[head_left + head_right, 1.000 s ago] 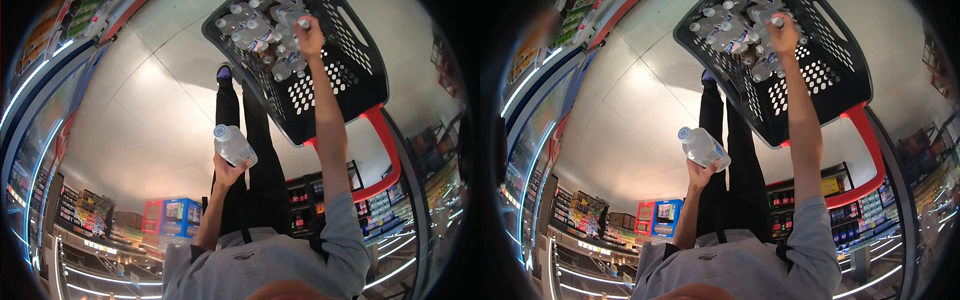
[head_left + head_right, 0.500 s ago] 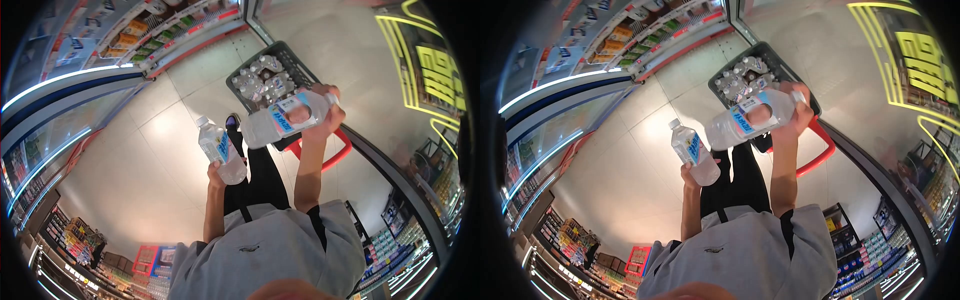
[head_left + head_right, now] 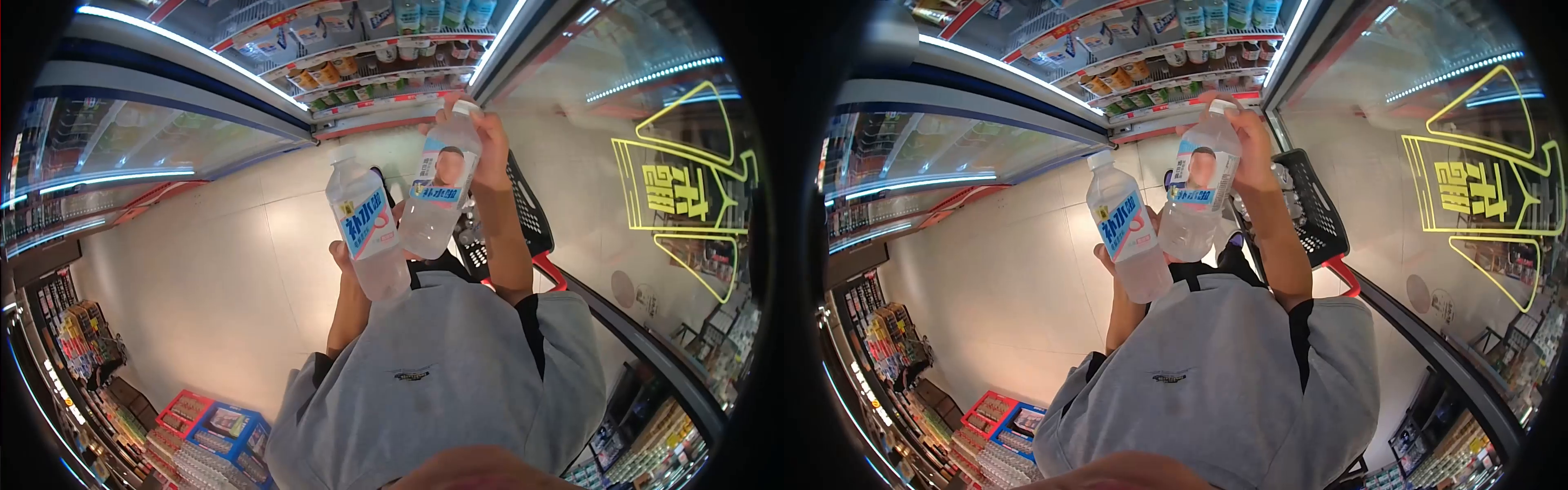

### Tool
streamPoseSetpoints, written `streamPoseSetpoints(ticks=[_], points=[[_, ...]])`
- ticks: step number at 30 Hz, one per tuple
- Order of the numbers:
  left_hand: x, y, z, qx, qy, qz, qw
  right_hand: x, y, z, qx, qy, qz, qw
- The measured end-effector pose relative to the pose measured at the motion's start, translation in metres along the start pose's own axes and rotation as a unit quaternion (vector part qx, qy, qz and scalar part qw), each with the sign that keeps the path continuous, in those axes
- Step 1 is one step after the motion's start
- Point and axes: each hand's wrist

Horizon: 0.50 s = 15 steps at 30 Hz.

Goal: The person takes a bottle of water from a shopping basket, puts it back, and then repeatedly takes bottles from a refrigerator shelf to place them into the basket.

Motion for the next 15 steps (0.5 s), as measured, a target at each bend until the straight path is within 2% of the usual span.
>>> streamPoseSetpoints(ticks=[2,3,6,7,10,14,15], points=[[0.033,-0.005,-0.005,0.111,0.013,-0.071,0.991,0.007,-0.021,-0.019,-0.049,-0.004,0.076,0.996],[0.051,-0.016,-0.017,0.11,0.006,-0.076,0.991,0.016,-0.018,-0.03,-0.097,-0.018,0.05,0.994],[0.096,-0.023,-0.04,0.129,-0.015,-0.079,0.988,0.03,-0.035,-0.062,0.0,0.034,0.096,0.995],[0.106,-0.032,-0.047,0.156,-0.015,-0.048,0.986,0.038,-0.029,-0.071,0.084,-0.018,0.073,0.994],[0.14,-0.044,-0.071,0.168,-0.045,-0.072,0.982,0.045,-0.059,-0.095,0.093,0.075,0.17,0.978],[0.183,-0.039,-0.09,0.152,-0.036,-0.093,0.983,0.036,-0.068,-0.114,-0.002,0.067,0.159,0.985],[0.182,-0.039,-0.093,0.166,-0.042,-0.078,0.982,0.035,-0.066,-0.116,0.001,0.072,0.159,0.985]])
Point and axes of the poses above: each hand's wrist, its own z-axis away from the middle knuckle, its own y-axis out of the back of the hand, x = y × z, and after that the axes turned 10 degrees about y, right-handed
